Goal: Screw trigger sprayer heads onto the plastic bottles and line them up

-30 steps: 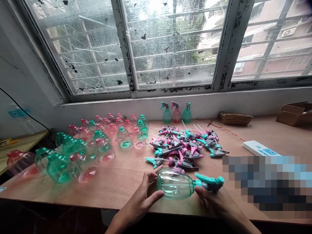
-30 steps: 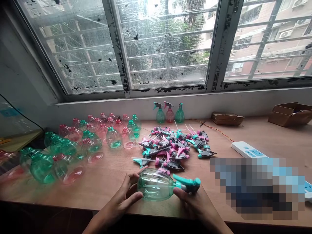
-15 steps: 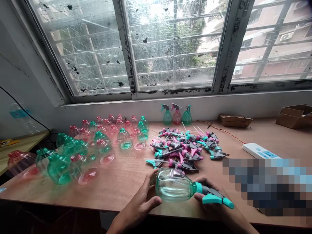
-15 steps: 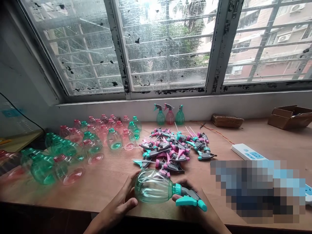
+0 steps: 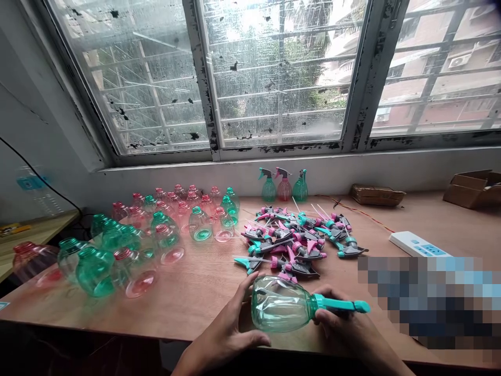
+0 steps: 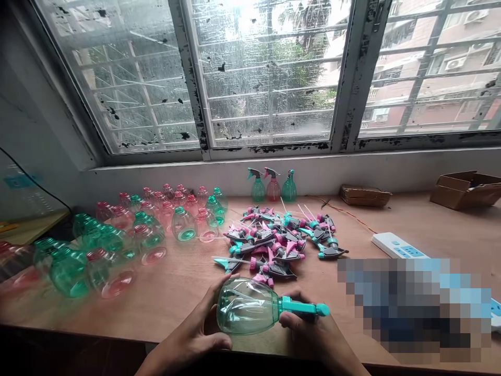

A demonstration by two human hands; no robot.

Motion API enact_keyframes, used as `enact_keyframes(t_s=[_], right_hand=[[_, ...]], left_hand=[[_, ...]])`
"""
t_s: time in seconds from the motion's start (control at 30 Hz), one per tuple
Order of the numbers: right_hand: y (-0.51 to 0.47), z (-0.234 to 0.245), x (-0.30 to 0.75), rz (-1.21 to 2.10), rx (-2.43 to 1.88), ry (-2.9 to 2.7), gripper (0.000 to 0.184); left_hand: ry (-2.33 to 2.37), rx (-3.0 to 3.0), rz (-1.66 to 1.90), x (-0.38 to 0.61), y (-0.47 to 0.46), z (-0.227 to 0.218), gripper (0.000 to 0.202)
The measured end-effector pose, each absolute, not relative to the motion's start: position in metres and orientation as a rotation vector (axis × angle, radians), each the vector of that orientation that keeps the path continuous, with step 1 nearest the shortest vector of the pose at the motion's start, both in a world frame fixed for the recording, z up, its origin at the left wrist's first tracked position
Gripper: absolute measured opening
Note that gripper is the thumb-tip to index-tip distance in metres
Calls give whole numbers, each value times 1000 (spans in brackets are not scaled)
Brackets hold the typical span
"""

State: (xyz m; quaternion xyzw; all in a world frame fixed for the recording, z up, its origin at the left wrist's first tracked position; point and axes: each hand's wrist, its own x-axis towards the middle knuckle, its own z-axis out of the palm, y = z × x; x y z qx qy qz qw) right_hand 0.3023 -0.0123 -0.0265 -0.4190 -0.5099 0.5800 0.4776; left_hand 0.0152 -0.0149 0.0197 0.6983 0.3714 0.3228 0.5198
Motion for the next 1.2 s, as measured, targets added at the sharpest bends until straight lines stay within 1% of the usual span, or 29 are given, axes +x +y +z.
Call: enact_keyframes(t_s=[0.1, 0.17, 0.27, 0.37, 0.47, 0.57, 0.67, 0.73, 0.77, 0.87, 0.9, 1.0, 1.07, 1.13, 1.2], right_hand=[[-15, -21, 301, 1369, -1038, -1328, 32], [-17, -16, 299, 1333, -1022, -1399, 38], [-19, -9, 297, 1317, -1047, -1474, 38], [-21, -5, 298, 1289, -1031, -1514, 35], [-21, -10, 299, 1324, -996, -1491, 37], [-19, -20, 299, 1490, -1017, -1364, 44], [-19, -27, 296, 1587, -997, -1235, 45], [-19, -27, 294, 1602, -993, -1203, 40], [-20, -26, 293, 1601, -994, -1211, 42], [-22, -21, 291, 1619, -1003, -1244, 55], [-22, -19, 291, 1634, -1007, -1250, 57], [-22, -18, 291, 1653, -1014, -1244, 58], [-21, -19, 293, 1595, -1052, -1240, 57], [-21, -21, 296, 1502, -1105, -1240, 52], [-20, -22, 298, 1425, -1138, -1273, 44]], left_hand=[[861, 1664, 811, 13, -17, 20, 100], [843, 1660, 815, 12, -18, 19, 102], [850, 1679, 792, 10, -18, 15, 108], [925, 1683, 815, 10, -17, 10, 110], [998, 1673, 796, 10, -16, 7, 106], [986, 1678, 782, 10, -16, 4, 99], [945, 1718, 830, 8, -13, -3, 95], [924, 1804, 876, 6, -9, -12, 95], [910, 1872, 902, 5, -7, -17, 95], [865, 2088, 971, 3, -1, -30, 94], [856, 2147, 989, 3, 0, -32, 94], [856, 2271, 1015, 5, -1, -32, 91], [865, 2309, 1006, 8, -3, -27, 91], [888, 2293, 981, 10, -8, -20, 99], [926, 2216, 918, 11, -12, -11, 117]])
